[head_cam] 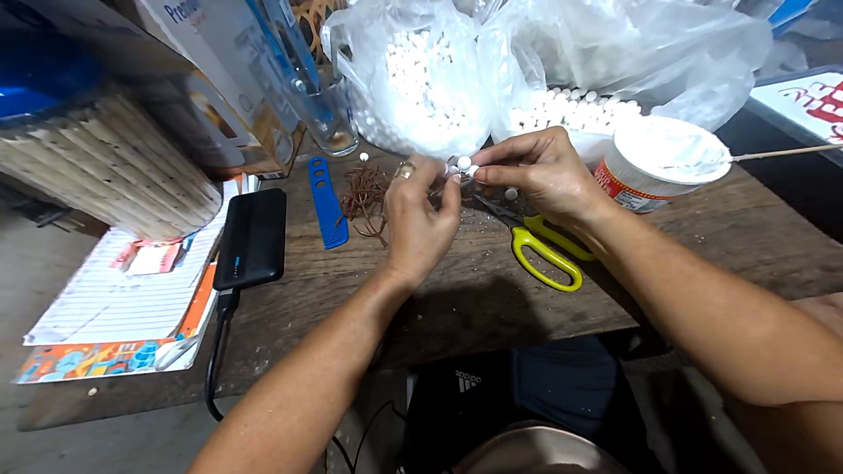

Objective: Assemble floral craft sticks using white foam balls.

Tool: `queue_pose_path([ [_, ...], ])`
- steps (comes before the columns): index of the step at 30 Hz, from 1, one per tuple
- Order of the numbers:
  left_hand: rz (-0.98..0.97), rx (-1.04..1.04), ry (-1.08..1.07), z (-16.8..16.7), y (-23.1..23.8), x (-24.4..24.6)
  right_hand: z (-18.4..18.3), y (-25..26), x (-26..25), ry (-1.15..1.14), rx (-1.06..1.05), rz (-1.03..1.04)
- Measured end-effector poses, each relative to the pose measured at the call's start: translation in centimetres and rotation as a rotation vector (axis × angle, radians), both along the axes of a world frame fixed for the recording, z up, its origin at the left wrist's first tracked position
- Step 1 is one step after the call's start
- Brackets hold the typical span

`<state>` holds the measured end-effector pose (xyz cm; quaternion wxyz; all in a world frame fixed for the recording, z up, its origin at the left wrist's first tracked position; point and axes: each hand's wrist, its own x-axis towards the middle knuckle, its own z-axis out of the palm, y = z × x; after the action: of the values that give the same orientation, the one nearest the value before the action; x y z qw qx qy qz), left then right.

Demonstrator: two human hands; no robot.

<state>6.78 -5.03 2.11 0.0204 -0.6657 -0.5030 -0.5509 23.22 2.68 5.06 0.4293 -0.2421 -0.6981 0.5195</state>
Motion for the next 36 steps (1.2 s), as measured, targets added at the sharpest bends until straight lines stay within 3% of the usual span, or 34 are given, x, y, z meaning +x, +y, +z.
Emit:
queue_pose_path([
  [6, -0.045, -0.07, -0.108, 0.35, -0.26, 0.01, 0.15, -0.4, -0.07, -0.023, 0.03, 0.017],
  [18, -0.034, -0.034, -0.107, 0.08, -0.19, 0.31, 0.03, -0.51, -0.16, -0.062, 0.154, -0.054],
  [36, -0.096, -0.04, -0.178, 0.15, -0.22, 0.08, -0.41, -0.44, 0.24, -0.199, 0.629, -0.161],
])
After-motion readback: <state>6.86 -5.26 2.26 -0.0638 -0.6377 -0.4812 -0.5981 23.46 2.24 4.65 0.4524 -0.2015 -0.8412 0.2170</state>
